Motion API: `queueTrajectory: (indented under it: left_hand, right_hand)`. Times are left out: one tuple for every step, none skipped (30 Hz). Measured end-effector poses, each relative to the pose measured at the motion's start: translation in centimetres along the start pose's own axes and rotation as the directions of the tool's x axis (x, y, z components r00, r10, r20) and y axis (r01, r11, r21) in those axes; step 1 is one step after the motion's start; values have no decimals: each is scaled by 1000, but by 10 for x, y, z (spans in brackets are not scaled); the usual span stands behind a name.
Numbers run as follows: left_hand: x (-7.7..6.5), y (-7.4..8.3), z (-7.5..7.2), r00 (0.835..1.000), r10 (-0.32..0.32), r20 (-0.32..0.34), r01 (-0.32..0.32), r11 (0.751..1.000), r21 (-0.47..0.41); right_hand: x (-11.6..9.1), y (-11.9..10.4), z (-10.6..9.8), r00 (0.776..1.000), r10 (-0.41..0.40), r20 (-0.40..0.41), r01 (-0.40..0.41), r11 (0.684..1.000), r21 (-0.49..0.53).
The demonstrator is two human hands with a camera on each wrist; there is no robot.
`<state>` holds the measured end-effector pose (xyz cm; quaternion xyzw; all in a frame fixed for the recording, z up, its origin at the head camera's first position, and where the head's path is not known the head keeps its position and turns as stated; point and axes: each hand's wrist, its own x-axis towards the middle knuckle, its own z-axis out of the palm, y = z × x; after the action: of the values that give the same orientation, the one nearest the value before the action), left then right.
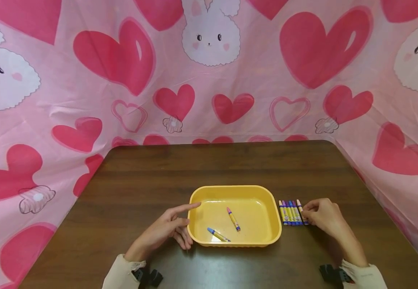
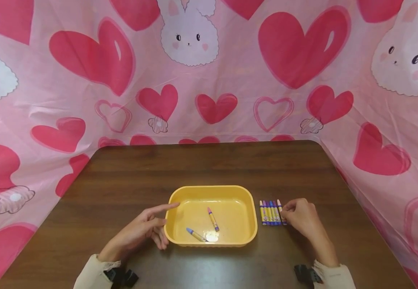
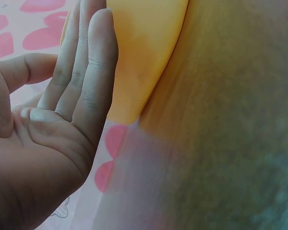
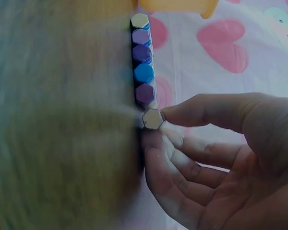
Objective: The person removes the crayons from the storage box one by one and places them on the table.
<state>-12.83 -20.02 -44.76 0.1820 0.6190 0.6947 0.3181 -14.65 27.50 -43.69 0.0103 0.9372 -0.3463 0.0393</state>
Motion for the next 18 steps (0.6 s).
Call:
queueTrajectory:
  left_hand:
    - [0, 0, 0, 1000, -1, 0, 1, 1000, 1]
    - [0, 0, 0, 1000, -2, 0, 2, 1000, 1]
    - [0, 1, 0, 1000, -3, 0, 3, 1000, 2]
    - [0, 1, 0, 1000, -4, -1, 4, 1000, 2]
    - [1, 1, 0, 1000, -4, -1, 4, 1000, 5]
    - [1, 1, 0, 1000, -5, -2, 5, 1000, 6]
    - [1, 1, 0, 1000, -6, -3, 6, 1000, 7]
    - [1, 1, 0, 1000, -6, -3, 6, 1000, 8]
    - [1, 1, 0, 1000, -5, -4, 5, 1000, 11]
    - [1, 1, 0, 1000, -6, -4, 6, 1000, 12]
    - [0, 1, 0, 1000, -4, -3, 4, 1000, 14]
    - [0, 1, 0, 1000, -6, -3, 6, 1000, 13]
    - [0, 1, 0, 1000, -5, -3, 5, 1000, 11]
    - [0, 1, 0, 1000, -3, -2, 3, 1000, 11]
    - [0, 1, 0, 1000, -2, -3, 2, 1000, 10]
    - [0, 1, 0, 1000, -1, -2, 1, 1000, 7]
    - [0, 1, 0, 1000, 1, -1, -1, 1000, 6]
    - [0, 1, 1, 1000, 3, 0, -3, 1000, 4]
  right_hand:
    - [0, 0, 0, 1000, 4, 3, -4, 1000, 3]
    - [1, 0, 1, 1000, 7, 6, -7, 1000, 7]
    - [1, 0, 1, 1000, 13, 9, -13, 1000, 11]
    - [1, 1, 1, 1000, 16, 11, -16, 1000, 15]
    - [1, 0, 1, 1000, 22, 12, -22, 1000, 19]
    - [1, 1, 1, 1000, 20, 13, -20, 1000, 22]
    - [1, 0, 1, 1000, 22, 14, -22, 999, 24]
    - [1, 0, 1, 1000, 19, 12, -19, 1000, 22]
    - [1, 0, 2, 1000, 18, 11, -18, 1000, 22]
    - [1, 0, 2, 1000, 13, 9, -13, 1000, 21]
    - [1, 0, 2, 1000, 11, 8, -11, 1000, 19]
    - [1, 0, 2, 1000, 3, 7, -3, 1000, 17]
    - [1, 0, 2, 1000, 5, 6, -5, 1000, 14]
    - [1, 1, 3, 1000, 4, 4, -4, 1000, 11]
    - [1, 1, 3, 1000, 5, 2, -5, 1000, 9]
    - [1, 1, 3, 1000, 4, 1, -4, 1000, 7]
    - [1, 1, 3, 1000, 0, -1, 0, 1000, 3]
    - [1, 1, 3, 1000, -3, -2, 3, 1000, -1]
